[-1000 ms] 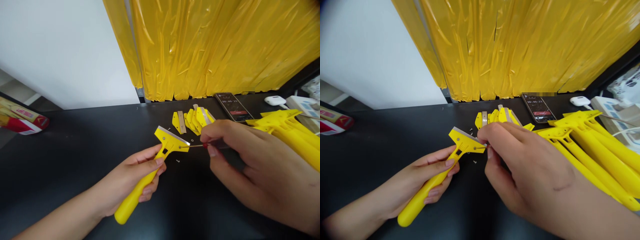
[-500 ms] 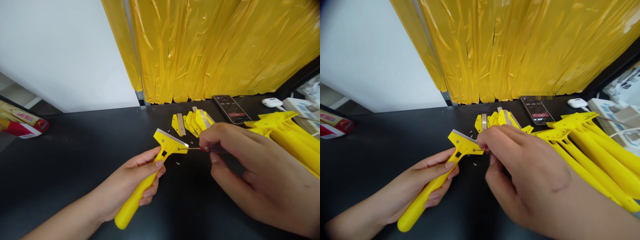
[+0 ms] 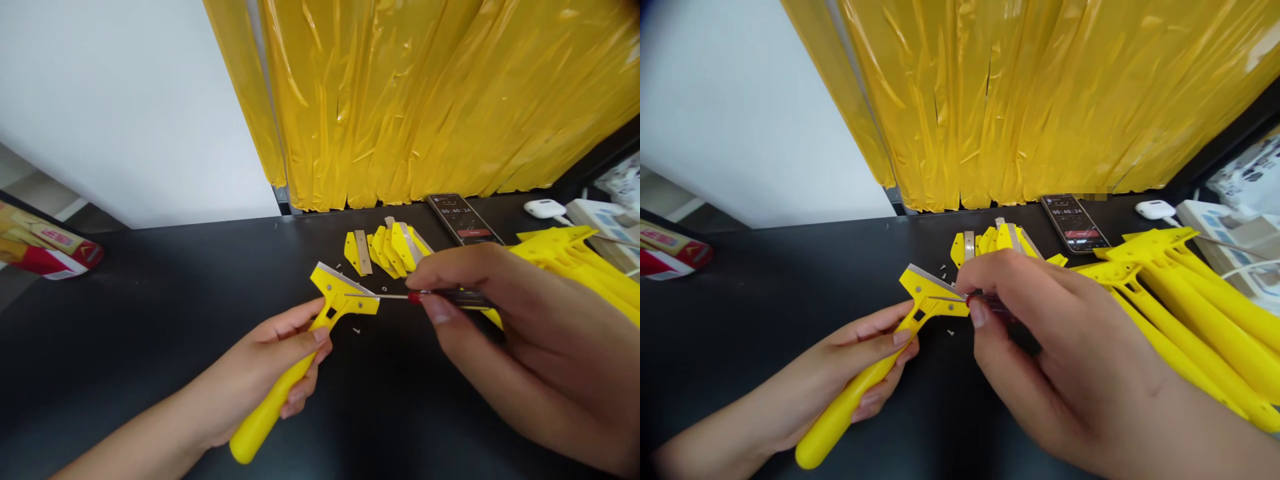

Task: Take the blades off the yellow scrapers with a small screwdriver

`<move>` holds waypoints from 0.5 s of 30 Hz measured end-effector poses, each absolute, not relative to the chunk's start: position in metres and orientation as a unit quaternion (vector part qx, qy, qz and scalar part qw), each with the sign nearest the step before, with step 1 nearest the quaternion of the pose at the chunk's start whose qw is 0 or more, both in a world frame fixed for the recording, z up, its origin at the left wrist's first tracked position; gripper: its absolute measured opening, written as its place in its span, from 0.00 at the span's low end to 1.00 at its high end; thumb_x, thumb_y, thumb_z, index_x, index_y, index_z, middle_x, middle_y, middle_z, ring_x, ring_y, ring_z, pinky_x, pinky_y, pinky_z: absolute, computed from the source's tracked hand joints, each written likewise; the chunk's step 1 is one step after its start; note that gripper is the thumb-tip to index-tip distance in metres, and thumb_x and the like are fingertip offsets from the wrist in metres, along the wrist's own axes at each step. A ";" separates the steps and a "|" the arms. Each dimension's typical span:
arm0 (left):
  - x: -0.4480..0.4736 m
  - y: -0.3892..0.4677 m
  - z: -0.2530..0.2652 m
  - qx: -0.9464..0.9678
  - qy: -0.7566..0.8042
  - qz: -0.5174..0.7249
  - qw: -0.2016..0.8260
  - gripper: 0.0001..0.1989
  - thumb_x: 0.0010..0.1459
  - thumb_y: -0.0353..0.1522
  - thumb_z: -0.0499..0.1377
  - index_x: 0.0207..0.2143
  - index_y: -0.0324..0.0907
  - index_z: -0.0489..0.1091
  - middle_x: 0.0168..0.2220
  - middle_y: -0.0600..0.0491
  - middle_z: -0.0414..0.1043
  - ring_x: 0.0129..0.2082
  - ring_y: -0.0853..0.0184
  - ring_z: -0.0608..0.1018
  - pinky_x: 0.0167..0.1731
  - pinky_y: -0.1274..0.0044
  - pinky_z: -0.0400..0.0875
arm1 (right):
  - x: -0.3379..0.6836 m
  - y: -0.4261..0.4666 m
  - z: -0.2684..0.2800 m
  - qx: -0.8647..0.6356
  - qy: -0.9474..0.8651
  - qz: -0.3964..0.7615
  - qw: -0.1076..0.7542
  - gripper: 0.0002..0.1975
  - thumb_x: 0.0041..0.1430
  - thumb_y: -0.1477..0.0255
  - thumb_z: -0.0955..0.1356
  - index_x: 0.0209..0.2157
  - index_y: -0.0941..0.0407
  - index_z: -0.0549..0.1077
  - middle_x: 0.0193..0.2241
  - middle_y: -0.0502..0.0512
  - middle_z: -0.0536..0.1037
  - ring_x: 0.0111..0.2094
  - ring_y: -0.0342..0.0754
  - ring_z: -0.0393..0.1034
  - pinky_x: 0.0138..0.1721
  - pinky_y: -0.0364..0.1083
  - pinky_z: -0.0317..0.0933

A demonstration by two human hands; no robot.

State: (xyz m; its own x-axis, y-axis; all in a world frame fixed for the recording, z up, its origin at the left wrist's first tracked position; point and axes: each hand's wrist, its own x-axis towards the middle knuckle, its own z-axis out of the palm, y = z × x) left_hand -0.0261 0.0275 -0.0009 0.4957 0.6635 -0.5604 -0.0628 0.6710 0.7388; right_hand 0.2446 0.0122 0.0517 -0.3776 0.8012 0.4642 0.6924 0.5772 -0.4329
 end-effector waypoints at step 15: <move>-0.025 0.026 0.000 0.359 0.447 0.205 0.793 0.23 0.70 0.40 0.65 0.64 0.48 0.71 0.32 0.59 0.66 0.18 0.78 0.67 0.17 0.84 0.63 | 0.235 0.016 0.045 -0.430 -0.846 0.086 0.305 0.08 0.73 0.76 0.64 0.49 0.52 0.72 0.40 0.49 0.85 0.38 0.46 0.82 0.41 0.45 0.73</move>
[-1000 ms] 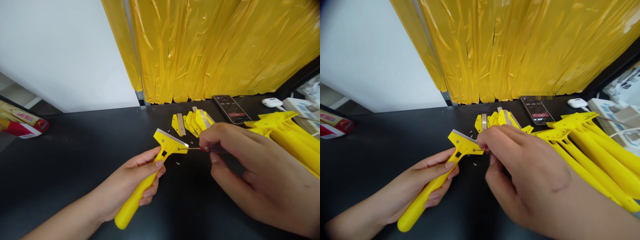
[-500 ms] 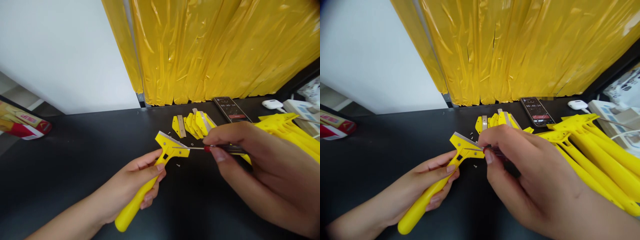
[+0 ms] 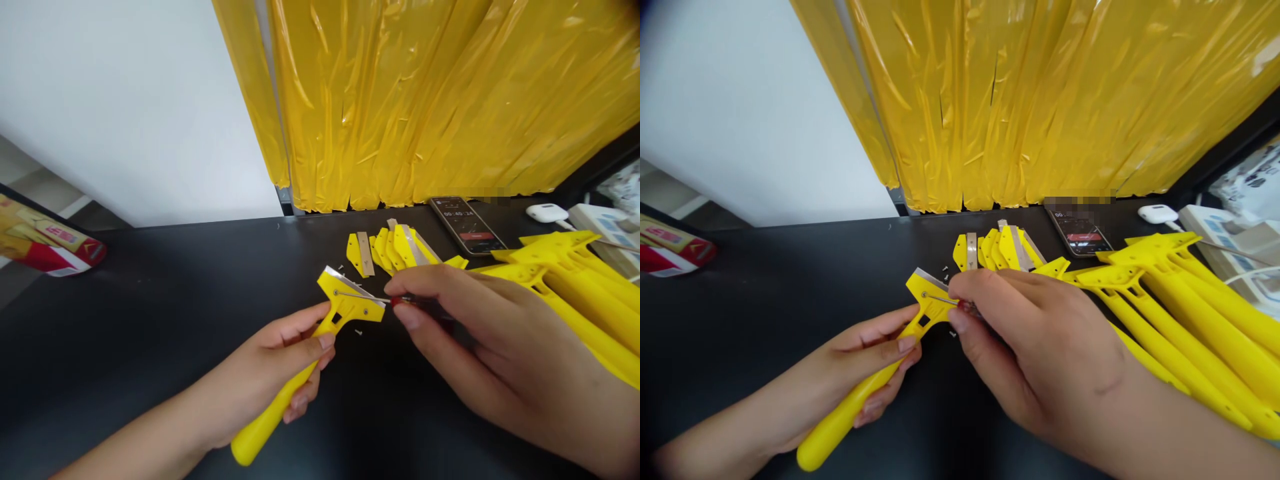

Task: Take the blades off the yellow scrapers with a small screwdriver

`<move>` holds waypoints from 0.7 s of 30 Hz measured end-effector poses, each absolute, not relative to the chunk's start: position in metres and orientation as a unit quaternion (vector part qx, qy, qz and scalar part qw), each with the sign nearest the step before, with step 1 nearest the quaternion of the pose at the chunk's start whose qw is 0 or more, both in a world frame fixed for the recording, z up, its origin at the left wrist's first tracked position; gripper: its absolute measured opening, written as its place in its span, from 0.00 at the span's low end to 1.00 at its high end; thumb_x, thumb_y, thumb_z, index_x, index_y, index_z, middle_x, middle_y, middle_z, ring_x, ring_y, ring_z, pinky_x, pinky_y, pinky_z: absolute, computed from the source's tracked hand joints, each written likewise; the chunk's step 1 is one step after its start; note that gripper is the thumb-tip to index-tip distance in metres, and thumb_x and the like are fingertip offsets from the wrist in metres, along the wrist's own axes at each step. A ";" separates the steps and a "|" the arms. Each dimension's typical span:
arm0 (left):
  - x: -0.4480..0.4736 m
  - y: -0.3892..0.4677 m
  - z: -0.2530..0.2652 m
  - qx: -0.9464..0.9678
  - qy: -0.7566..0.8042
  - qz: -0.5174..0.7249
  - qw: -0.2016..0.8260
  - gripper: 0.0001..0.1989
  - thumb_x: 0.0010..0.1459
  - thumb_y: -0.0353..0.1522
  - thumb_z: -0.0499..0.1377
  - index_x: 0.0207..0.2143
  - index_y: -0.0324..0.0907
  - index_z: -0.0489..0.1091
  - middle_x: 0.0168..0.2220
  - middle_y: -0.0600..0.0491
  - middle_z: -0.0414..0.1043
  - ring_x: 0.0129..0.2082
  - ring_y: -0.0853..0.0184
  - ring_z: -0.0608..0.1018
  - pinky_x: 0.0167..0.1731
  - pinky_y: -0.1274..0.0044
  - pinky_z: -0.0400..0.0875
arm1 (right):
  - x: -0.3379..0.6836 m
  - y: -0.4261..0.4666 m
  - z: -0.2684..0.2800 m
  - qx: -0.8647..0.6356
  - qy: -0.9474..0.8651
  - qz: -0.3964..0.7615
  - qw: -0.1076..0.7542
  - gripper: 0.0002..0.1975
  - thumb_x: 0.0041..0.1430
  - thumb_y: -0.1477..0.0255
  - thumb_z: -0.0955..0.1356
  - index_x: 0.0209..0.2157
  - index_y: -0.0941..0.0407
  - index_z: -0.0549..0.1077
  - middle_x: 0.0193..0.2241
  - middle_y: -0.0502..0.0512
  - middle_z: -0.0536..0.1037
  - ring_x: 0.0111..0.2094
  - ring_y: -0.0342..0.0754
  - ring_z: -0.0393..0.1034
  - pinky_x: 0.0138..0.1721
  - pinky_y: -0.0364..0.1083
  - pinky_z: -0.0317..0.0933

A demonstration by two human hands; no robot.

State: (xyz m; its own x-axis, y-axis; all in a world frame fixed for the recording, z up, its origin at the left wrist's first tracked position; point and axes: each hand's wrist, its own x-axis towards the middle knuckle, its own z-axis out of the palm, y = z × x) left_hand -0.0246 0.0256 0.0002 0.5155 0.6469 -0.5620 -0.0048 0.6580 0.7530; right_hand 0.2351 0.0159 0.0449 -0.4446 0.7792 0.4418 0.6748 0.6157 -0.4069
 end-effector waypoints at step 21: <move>-0.024 0.033 0.005 0.389 0.431 0.138 0.802 0.14 0.71 0.39 0.63 0.55 0.46 0.72 0.32 0.59 0.64 0.19 0.79 0.62 0.18 0.83 0.60 | 0.234 0.026 0.074 -0.339 -0.914 -0.094 0.201 0.10 0.74 0.74 0.63 0.50 0.55 0.74 0.34 0.54 0.84 0.32 0.52 0.78 0.33 0.48 0.68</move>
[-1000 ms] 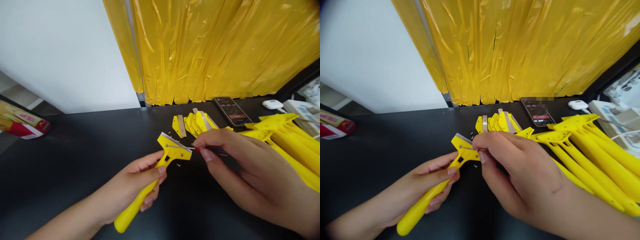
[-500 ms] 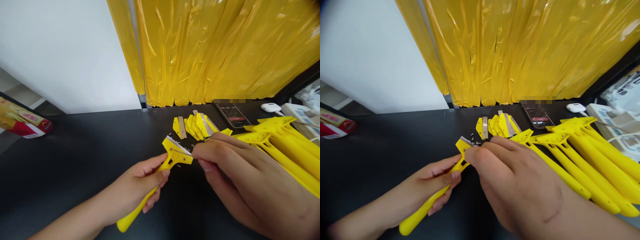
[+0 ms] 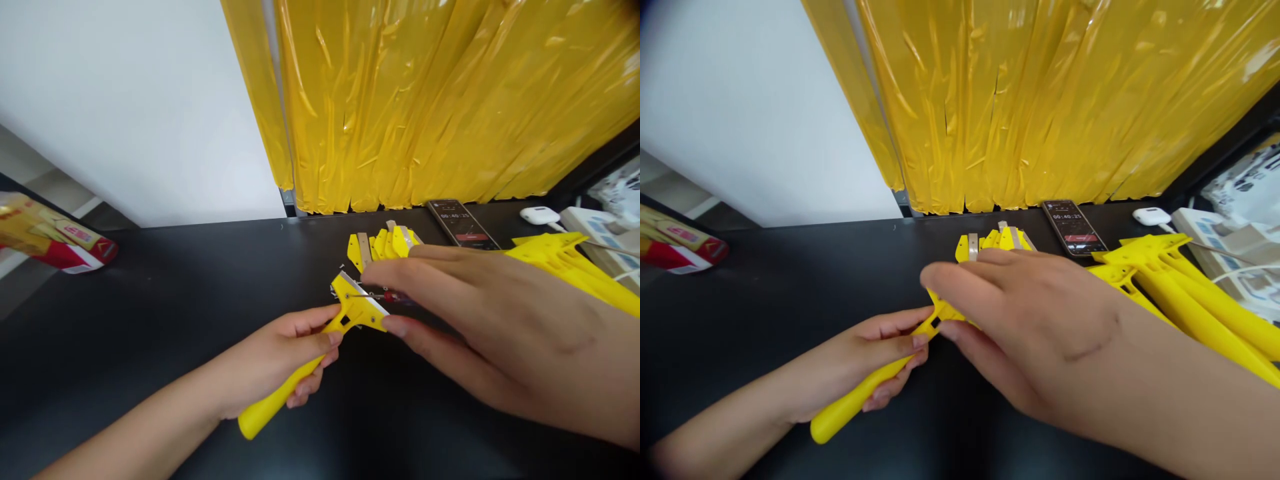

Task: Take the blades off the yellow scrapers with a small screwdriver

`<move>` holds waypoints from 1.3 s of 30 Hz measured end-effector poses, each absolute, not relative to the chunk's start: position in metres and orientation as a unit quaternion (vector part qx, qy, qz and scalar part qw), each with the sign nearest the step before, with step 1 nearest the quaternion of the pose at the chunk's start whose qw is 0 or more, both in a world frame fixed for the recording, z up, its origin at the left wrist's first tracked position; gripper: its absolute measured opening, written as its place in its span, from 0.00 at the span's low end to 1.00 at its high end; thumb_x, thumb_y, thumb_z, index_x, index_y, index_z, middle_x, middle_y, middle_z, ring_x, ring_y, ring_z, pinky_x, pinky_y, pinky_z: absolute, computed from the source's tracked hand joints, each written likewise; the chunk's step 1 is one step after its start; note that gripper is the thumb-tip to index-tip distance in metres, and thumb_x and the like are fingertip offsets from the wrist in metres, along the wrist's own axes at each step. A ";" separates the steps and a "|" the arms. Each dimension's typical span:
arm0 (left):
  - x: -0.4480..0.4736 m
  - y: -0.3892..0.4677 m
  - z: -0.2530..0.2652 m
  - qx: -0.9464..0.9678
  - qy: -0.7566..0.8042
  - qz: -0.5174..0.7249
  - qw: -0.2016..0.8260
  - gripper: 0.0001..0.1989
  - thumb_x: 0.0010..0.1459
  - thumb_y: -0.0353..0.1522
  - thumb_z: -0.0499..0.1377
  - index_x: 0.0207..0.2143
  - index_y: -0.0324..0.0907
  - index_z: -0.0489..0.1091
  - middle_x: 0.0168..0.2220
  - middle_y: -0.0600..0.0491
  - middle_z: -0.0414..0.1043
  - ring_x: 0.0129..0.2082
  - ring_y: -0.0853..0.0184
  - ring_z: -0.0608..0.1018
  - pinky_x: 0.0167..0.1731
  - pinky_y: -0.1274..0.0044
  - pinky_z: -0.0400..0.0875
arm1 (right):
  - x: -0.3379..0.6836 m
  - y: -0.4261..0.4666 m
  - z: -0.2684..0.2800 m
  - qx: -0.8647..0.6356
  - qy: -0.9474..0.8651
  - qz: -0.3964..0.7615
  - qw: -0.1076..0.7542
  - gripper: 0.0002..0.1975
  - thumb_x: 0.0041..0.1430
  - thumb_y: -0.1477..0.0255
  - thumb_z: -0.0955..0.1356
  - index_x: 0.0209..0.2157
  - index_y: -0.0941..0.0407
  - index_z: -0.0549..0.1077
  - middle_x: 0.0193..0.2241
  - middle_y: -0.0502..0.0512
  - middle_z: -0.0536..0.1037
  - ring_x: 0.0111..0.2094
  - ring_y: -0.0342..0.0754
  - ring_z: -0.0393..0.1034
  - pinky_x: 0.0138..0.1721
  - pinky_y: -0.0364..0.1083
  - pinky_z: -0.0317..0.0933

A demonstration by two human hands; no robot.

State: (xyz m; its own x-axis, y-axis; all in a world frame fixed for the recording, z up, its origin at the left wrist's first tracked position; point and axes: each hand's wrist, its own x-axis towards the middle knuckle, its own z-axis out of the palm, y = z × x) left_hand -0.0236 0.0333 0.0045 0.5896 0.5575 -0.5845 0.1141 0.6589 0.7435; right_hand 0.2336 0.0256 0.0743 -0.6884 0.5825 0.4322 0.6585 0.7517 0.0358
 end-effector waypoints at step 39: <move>-0.023 0.034 0.005 0.360 0.423 0.163 0.815 0.10 0.72 0.39 0.62 0.52 0.46 0.71 0.34 0.57 0.66 0.19 0.78 0.64 0.19 0.83 0.59 | 0.215 0.035 0.075 -0.424 -0.875 -0.015 0.233 0.08 0.72 0.71 0.64 0.47 0.55 0.73 0.31 0.54 0.81 0.25 0.52 0.76 0.26 0.50 0.60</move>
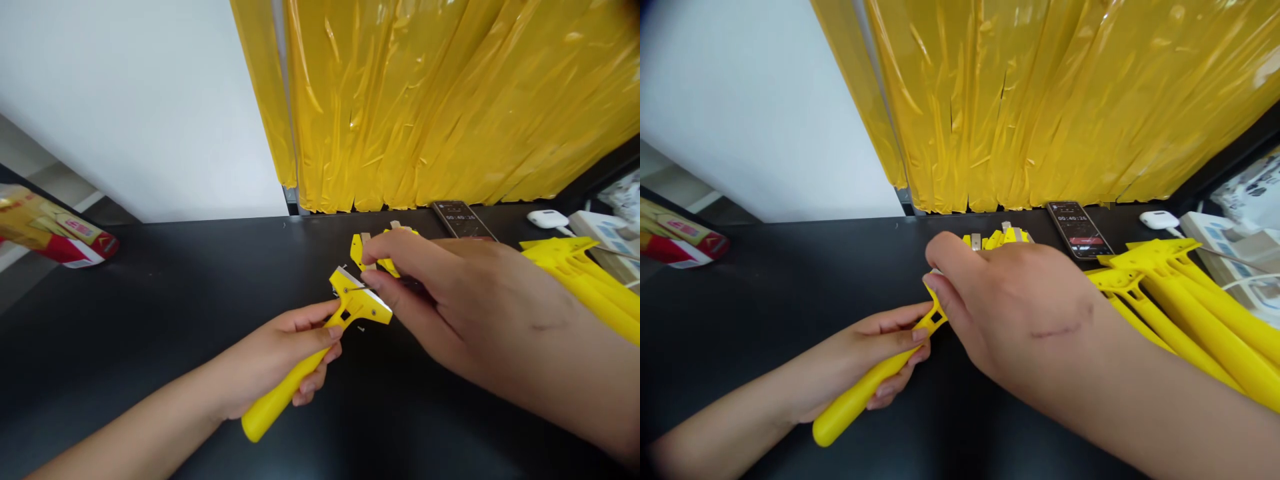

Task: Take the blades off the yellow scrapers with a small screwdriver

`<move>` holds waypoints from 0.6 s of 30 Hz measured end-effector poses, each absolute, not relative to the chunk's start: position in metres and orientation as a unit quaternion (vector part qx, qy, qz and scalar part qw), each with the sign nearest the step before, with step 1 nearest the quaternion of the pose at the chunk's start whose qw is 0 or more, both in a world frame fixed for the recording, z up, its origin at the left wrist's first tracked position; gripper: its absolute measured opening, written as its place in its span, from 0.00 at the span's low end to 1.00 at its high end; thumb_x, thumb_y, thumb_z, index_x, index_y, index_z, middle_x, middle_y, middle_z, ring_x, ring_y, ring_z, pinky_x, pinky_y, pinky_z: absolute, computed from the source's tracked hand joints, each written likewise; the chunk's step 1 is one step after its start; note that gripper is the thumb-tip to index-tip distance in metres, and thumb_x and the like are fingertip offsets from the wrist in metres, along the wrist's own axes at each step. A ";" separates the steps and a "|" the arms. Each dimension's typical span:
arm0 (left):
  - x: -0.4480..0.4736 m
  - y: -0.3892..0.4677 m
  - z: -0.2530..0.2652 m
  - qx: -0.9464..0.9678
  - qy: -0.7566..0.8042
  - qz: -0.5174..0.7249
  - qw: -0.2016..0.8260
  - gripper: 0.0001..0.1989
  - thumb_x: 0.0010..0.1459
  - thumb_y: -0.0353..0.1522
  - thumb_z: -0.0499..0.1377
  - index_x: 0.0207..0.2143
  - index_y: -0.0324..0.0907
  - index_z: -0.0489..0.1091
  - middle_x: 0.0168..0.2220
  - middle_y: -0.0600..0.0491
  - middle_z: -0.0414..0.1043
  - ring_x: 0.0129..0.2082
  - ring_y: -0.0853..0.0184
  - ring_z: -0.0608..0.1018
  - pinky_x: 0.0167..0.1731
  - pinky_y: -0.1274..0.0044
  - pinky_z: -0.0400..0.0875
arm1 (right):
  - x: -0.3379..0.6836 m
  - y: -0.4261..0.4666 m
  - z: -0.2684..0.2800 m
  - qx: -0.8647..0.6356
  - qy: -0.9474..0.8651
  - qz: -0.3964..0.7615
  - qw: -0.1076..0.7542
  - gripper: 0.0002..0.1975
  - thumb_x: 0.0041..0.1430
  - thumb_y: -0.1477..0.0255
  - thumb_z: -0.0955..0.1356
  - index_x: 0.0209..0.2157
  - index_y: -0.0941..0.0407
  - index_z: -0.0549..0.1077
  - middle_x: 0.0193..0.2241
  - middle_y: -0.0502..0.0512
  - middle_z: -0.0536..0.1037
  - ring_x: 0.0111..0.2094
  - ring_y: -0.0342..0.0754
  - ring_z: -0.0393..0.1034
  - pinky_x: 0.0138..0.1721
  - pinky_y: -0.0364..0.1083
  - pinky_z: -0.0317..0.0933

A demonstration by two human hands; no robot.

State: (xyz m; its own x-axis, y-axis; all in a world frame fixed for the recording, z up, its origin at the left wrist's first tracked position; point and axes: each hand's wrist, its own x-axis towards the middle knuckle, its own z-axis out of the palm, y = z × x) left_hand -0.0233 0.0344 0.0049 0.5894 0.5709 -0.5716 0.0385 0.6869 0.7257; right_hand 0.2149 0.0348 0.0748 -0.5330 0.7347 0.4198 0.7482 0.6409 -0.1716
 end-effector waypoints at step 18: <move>-0.024 0.036 0.007 0.368 0.407 0.153 0.822 0.09 0.72 0.40 0.61 0.47 0.46 0.70 0.34 0.58 0.65 0.19 0.79 0.63 0.18 0.83 0.60 | 0.212 0.038 0.078 -0.424 -0.868 0.016 0.258 0.11 0.70 0.74 0.63 0.51 0.58 0.73 0.28 0.51 0.79 0.26 0.49 0.76 0.29 0.48 0.61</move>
